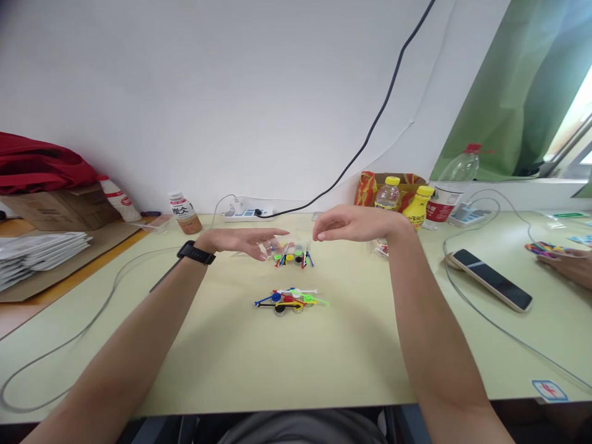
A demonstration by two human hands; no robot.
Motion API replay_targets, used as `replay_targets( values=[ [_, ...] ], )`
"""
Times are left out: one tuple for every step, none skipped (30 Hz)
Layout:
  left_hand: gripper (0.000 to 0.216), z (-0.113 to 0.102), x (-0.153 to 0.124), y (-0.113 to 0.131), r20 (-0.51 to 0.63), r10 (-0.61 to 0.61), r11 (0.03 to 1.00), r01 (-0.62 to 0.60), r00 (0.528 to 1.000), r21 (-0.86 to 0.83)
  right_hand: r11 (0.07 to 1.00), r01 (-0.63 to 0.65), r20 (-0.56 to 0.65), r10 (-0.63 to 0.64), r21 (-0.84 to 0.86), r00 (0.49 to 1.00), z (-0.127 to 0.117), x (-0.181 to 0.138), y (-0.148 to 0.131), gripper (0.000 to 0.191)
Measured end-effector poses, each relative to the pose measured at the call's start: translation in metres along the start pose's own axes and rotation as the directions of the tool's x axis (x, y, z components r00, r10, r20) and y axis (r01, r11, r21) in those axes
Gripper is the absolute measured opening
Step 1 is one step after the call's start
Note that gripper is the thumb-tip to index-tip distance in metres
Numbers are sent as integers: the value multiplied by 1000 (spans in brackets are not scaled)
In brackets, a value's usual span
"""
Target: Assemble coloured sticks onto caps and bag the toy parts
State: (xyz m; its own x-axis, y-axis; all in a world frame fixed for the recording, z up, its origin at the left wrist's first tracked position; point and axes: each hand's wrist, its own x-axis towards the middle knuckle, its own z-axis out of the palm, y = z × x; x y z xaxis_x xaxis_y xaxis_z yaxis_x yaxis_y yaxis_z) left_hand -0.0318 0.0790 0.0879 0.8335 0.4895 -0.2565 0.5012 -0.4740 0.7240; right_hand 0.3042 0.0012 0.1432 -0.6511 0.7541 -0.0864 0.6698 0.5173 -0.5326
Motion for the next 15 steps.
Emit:
replay_targets(
  values=[
    [91, -2, -1, -2, -17, -16, 998, 17, 1000, 55, 999, -38, -2, 38, -33, 999, 2, 4, 4, 33],
    [95, -4, -3, -5, -34, -32, 995, 35, 999, 97, 994, -87, 1, 87, -70, 996, 4, 9, 9, 29],
    [98, -6, -4, -8, -55, -45, 991, 52, 997, 126, 983, -143, 10, 145, -115, 989, 8, 15, 13, 25],
    [100, -8, -6, -11, -79, -57, 988, 67, 995, 141, 968, -195, 30, 203, -158, 979, 13, 22, 17, 23],
    [101, -9, -7, -15, -96, -62, 986, 76, 993, 147, 953, -233, 95, 254, -193, 962, 19, 31, 21, 21],
    [102, -10, -9, -18, -111, -61, 986, 78, 992, 149, 950, -233, 177, 271, -206, 946, 26, 40, 23, 21],
    [102, -11, -11, -21, -120, -58, 986, 76, 991, 149, 957, -215, 267, 262, -194, 927, 34, 49, 24, 22],
    [103, -12, -12, -24, -129, -55, 986, 74, 990, 149, 966, -189, 347, 240, -176, 907, 42, 59, 25, 23],
    [103, -13, -13, -26, -137, -53, 986, 73, 989, 151, 974, -163, 416, 216, -160, 883, 51, 68, 25, 26],
    [104, -13, -14, -27, -144, -53, 985, 75, 988, 153, 979, -138, 478, 192, -147, 857, 59, 77, 25, 30],
    [103, -13, -14, -27, -149, -55, 985, 78, 987, 153, 983, -119, 530, 175, -138, 830, 68, 85, 24, 32],
    [102, -13, -14, -27, -150, -57, 985, 80, 987, 150, 985, -109, 570, 165, -132, 805, 75, 92, 23, 35],
    [101, -13, -14, -27, -144, -57, 987, 78, 988, 142, 987, -104, 603, 158, -123, 782, 82, 97, 23, 36],
    [99, -12, -13, -26, -135, -55, 989, 73, 989, 129, 989, -98, 629, 147, -113, 764, 87, 101, 22, 37],
    [98, -11, -11, -25, -126, -53, 991, 67, 991, 112, 990, -92, 646, 137, -103, 751, 91, 103, 22, 38]
  ],
)
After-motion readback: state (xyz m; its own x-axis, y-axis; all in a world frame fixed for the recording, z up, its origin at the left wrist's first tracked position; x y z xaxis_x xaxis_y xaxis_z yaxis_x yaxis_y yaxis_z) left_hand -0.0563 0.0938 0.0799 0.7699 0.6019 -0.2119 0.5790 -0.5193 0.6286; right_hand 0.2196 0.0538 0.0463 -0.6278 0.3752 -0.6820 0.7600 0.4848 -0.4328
